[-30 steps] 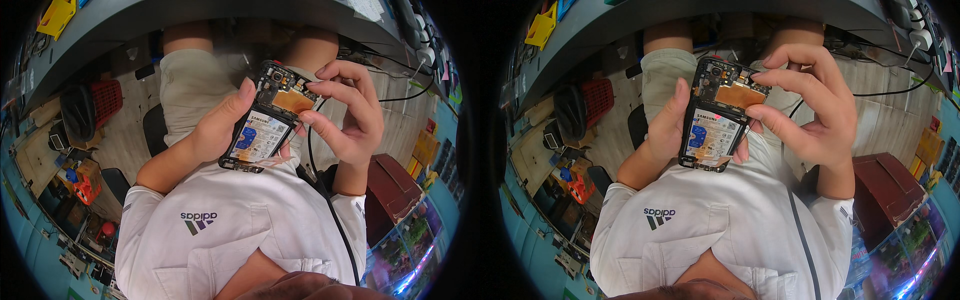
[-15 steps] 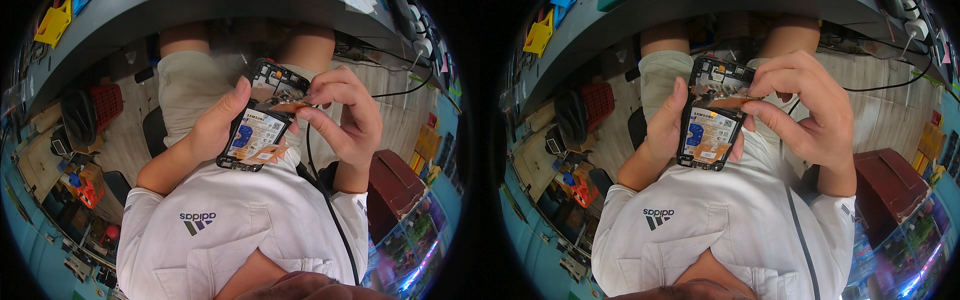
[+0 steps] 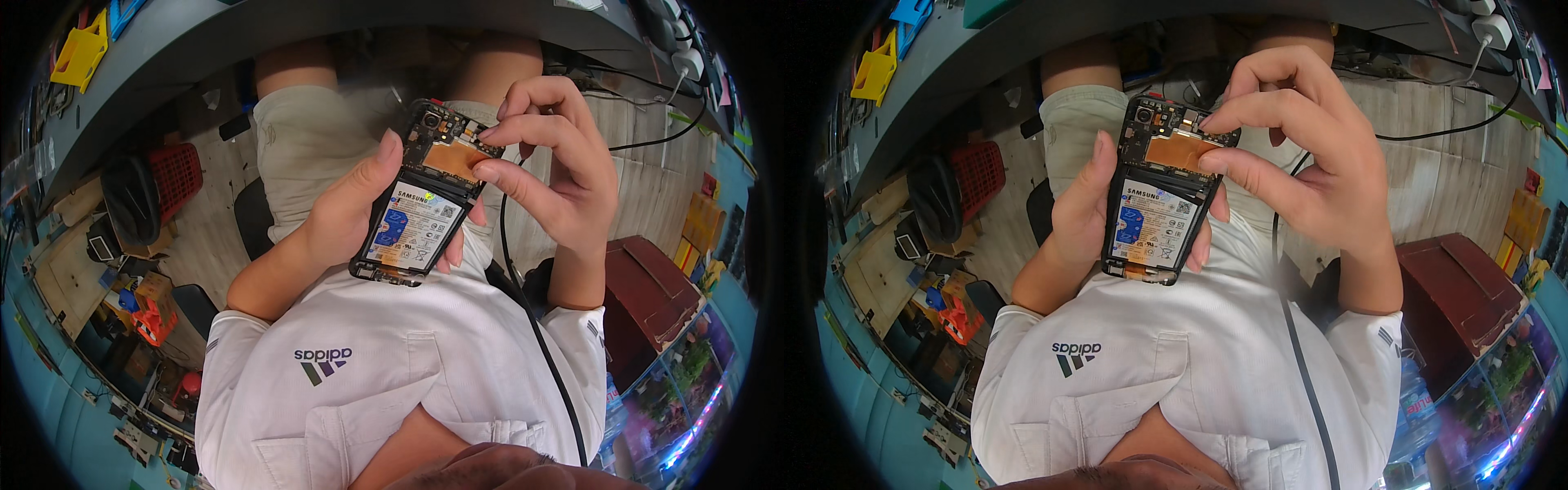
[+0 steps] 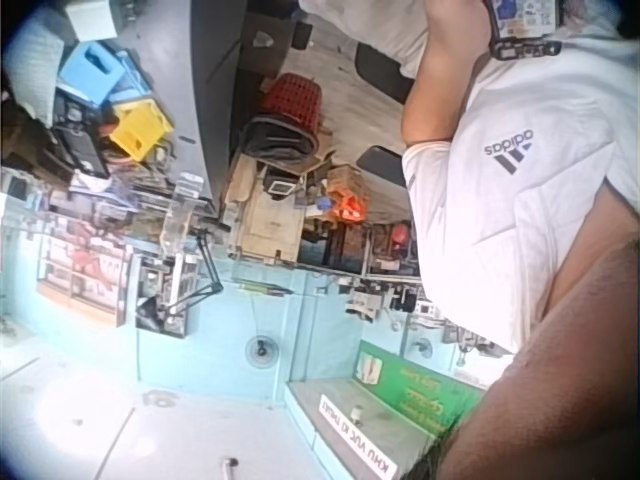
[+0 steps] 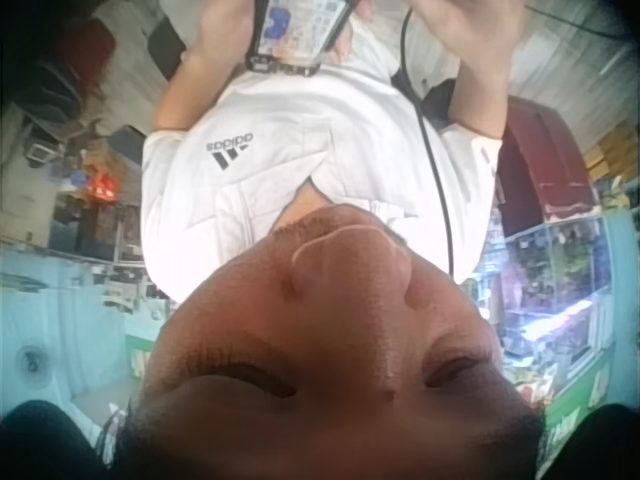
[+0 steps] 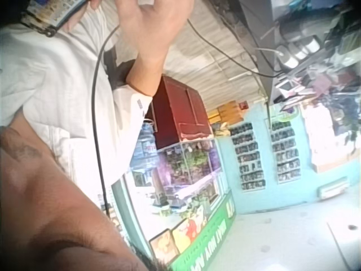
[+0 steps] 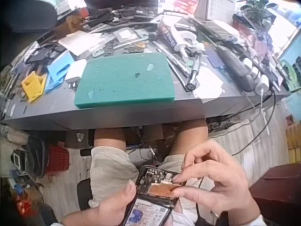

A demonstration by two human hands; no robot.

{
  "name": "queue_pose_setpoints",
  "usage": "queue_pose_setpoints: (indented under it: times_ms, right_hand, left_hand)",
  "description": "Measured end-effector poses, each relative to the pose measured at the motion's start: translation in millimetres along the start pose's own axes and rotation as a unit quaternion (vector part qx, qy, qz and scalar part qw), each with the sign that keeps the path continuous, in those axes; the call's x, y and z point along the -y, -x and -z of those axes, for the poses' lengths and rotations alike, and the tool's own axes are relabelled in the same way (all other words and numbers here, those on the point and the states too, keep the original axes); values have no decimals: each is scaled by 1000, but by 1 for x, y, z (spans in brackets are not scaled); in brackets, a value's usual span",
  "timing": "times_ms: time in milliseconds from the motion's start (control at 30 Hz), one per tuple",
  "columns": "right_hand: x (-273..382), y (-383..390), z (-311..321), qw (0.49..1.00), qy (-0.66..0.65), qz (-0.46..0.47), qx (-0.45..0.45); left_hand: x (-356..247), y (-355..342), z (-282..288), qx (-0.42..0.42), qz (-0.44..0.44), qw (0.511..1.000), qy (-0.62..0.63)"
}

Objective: The person repairs a disassembled smartphone by connecting internal ribbon cables and reattaching the screen assembly. They use a screwdriver to secure screws on the back cover, handling the phone, screen, and screws throughout the process.

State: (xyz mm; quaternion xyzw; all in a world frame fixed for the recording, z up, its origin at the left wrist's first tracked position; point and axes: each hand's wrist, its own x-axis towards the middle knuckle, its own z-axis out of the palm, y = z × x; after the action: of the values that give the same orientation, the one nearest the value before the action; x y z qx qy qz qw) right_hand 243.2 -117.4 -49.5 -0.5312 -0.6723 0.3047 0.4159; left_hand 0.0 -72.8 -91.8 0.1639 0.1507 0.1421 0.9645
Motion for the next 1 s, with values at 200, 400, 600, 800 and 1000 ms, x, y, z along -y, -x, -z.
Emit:
queue_pose_setpoints:
  times_ms: [200, 400, 600, 800, 1000]
  right_hand:
    - [-2, 1, 0, 1000, -4, -4, 3]
    - [-3, 0, 4, 999, 36, 33, 16]
    - [-2, 0, 1, 1000, -8, -12, 8]
    - [3, 0, -7, 992, -94, -78, -15]
    - [4, -1, -13, 992, -77, -96, -5]
  left_hand:
    - [2, -1, 2, 2, -1, 1000, 4]
    - [1, -1, -3, -23, 4, 1000, -13]
    - [-7, -3, -5, -41, 20, 996, -80]
    - [-7, -3, -8, -56, 15, 990, -131]
    - [-11, -2, -6, -35, 24, 993, -113]
